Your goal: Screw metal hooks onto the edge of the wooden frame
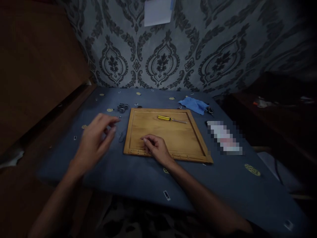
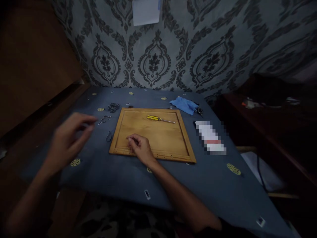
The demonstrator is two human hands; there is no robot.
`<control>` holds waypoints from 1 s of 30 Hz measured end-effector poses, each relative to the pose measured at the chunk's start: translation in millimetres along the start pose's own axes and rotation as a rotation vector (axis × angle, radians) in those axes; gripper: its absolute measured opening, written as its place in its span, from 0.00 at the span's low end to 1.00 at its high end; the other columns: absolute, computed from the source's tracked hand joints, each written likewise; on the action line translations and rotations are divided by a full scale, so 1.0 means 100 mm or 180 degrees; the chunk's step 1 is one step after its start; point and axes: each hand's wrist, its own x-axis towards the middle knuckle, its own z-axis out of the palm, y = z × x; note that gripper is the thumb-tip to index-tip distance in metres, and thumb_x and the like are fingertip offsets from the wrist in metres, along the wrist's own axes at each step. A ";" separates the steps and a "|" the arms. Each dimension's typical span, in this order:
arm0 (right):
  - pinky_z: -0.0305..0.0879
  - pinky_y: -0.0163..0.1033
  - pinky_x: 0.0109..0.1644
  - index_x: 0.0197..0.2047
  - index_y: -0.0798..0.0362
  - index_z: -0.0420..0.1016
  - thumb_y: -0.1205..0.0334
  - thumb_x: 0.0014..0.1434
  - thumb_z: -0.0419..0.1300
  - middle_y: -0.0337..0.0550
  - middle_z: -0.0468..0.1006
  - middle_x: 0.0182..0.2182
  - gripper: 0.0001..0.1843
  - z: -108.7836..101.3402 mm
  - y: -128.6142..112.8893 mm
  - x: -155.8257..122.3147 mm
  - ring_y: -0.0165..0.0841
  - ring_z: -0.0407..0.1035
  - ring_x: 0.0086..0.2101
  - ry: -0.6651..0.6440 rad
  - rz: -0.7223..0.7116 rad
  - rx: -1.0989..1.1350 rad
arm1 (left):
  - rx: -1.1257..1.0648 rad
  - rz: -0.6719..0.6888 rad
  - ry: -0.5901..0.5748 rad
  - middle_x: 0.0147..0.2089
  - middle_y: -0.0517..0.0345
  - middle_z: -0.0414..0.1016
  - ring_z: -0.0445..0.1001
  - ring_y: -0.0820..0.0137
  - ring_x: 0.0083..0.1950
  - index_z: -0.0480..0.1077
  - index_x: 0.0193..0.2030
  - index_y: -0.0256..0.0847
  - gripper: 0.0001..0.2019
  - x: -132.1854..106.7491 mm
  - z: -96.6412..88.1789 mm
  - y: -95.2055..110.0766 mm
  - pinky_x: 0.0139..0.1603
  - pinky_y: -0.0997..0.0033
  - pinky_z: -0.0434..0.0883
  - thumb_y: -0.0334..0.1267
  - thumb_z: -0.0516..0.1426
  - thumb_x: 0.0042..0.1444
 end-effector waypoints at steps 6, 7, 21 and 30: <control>0.60 0.32 0.23 0.38 0.54 0.76 0.46 0.59 0.59 0.37 0.74 0.24 0.18 0.02 0.01 -0.02 0.26 0.65 0.19 0.0007 -0.0052 -0.0118 | 0.0750 -0.0665 -0.1174 0.34 0.56 0.72 0.71 0.68 0.35 0.72 0.38 0.39 0.10 0.17 0.55 -0.65 0.39 0.67 0.71 0.44 0.58 0.61; 0.60 0.32 0.23 0.38 0.54 0.76 0.47 0.60 0.58 0.37 0.74 0.24 0.18 0.02 0.01 -0.02 0.26 0.65 0.19 0.0008 -0.0064 -0.0135 | 0.0803 -0.0731 -0.1318 0.34 0.57 0.73 0.72 0.69 0.36 0.72 0.39 0.38 0.11 0.17 0.61 -0.73 0.41 0.66 0.72 0.45 0.58 0.62; 0.64 0.33 0.29 0.41 0.54 0.77 0.55 0.66 0.52 0.40 0.77 0.28 0.15 0.03 0.02 -0.04 0.30 0.69 0.25 0.0006 -0.0440 -0.0891 | 0.0495 -0.1114 -0.1620 0.39 0.56 0.73 0.73 0.71 0.39 0.71 0.43 0.35 0.15 0.08 0.50 -0.96 0.43 0.64 0.75 0.48 0.55 0.65; 0.61 0.36 0.37 0.41 0.52 0.81 0.62 0.66 0.58 0.43 0.77 0.35 0.10 0.07 0.01 -0.12 0.33 0.71 0.35 -0.0556 -0.1088 -0.2143 | -0.0807 -0.1197 -0.1908 0.25 0.61 0.68 0.66 0.74 0.28 0.66 0.29 0.40 0.20 -0.18 0.40 -0.66 0.30 0.74 0.66 0.54 0.51 0.61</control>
